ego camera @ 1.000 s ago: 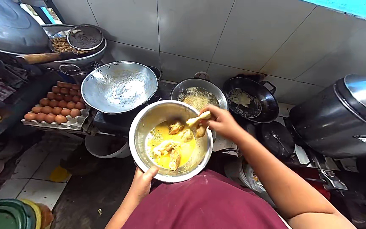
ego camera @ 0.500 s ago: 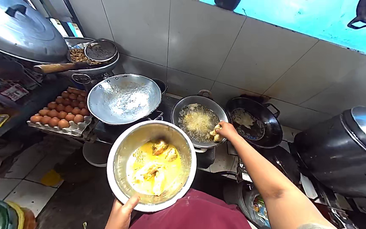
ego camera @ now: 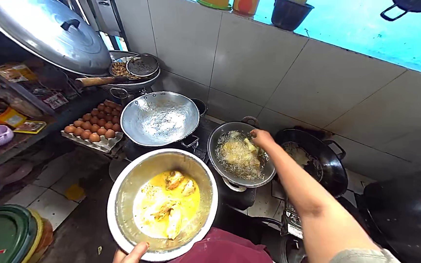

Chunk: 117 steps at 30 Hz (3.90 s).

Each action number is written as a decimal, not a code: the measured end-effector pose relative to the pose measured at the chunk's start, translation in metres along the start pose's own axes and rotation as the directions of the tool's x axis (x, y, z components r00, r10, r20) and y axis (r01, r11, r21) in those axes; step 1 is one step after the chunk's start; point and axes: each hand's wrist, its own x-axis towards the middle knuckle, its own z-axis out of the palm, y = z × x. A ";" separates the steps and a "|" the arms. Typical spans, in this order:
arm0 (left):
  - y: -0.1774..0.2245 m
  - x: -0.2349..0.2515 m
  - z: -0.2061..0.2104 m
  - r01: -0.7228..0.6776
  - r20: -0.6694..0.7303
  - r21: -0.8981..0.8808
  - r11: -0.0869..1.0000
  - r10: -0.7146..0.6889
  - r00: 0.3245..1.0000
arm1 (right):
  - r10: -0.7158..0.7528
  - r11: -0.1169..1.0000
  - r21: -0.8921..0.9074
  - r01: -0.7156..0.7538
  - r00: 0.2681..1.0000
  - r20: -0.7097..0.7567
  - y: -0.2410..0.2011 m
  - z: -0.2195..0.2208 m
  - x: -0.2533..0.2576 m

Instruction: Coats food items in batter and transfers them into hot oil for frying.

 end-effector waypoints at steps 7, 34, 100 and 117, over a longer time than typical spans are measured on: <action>0.018 0.002 -0.001 0.006 0.059 0.030 1.000 -0.007 0.998 | -0.367 0.912 0.151 0.381 0.923 -0.115 -0.021 -0.083 -0.129; 0.008 -0.001 -0.015 0.032 0.677 0.167 0.985 -0.138 0.723 | -0.320 0.919 -0.118 0.376 0.887 0.334 -0.136 0.100 -0.337; 0.015 0.018 0.006 0.061 0.251 0.013 0.998 -0.062 0.966 | 0.034 0.992 0.123 -0.008 0.977 -0.209 0.012 0.019 -0.127; 0.014 0.023 -0.006 0.039 0.527 0.040 0.998 -0.054 0.848 | -0.383 0.859 -0.249 0.448 0.883 0.270 -0.146 0.113 -0.206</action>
